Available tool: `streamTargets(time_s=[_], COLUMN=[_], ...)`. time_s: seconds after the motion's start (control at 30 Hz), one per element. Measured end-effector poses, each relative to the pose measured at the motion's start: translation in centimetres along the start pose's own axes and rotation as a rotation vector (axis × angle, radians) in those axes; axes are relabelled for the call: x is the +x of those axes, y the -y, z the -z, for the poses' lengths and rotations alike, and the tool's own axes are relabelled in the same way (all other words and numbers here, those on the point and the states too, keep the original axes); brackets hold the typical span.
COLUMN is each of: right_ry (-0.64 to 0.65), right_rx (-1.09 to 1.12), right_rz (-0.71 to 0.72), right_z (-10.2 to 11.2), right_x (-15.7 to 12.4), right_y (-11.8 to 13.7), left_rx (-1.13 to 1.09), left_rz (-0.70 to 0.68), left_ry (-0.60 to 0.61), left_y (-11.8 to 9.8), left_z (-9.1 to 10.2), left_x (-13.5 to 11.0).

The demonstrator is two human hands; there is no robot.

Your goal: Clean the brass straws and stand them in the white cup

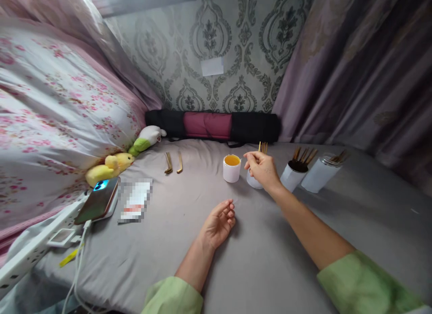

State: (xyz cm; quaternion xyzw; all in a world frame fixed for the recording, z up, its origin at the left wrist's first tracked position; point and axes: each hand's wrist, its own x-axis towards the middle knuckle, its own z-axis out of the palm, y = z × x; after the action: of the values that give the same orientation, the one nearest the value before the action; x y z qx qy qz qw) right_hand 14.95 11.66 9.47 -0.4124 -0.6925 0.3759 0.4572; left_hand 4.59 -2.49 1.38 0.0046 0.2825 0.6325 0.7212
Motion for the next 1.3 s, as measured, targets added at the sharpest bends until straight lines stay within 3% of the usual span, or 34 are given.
streamTargets(time_s=[0.27,0.47,0.63,0.93,1.3], right_ry=[0.154,0.134,0.139,0.126,0.136], right_rx=[0.066,0.054,0.089,-0.078,-0.098], right_rz=[-0.127,-0.178,-0.248,-0.138,-0.125], right_z=[-4.8,-7.2,-7.7,-8.1,-7.8], right_x=[-4.2,-5.8,-6.3,-7.1,-7.5], right_y=[-2.3,-4.4,-5.4,-6.5,-6.7], left_rx=[-0.007,-0.003,0.065,0.373,0.892], left_rz=[-0.003,0.017,-0.037,-0.16,-0.484], left_ry=[-0.009,-0.067,-0.204,-0.399,-0.635], left_y=[0.0,-0.8,-2.6,-6.2,-12.7], left_z=[0.1,0.3,0.3,0.1,2.2], left_x=[0.1,0.4,0.4,1.2,3.9])
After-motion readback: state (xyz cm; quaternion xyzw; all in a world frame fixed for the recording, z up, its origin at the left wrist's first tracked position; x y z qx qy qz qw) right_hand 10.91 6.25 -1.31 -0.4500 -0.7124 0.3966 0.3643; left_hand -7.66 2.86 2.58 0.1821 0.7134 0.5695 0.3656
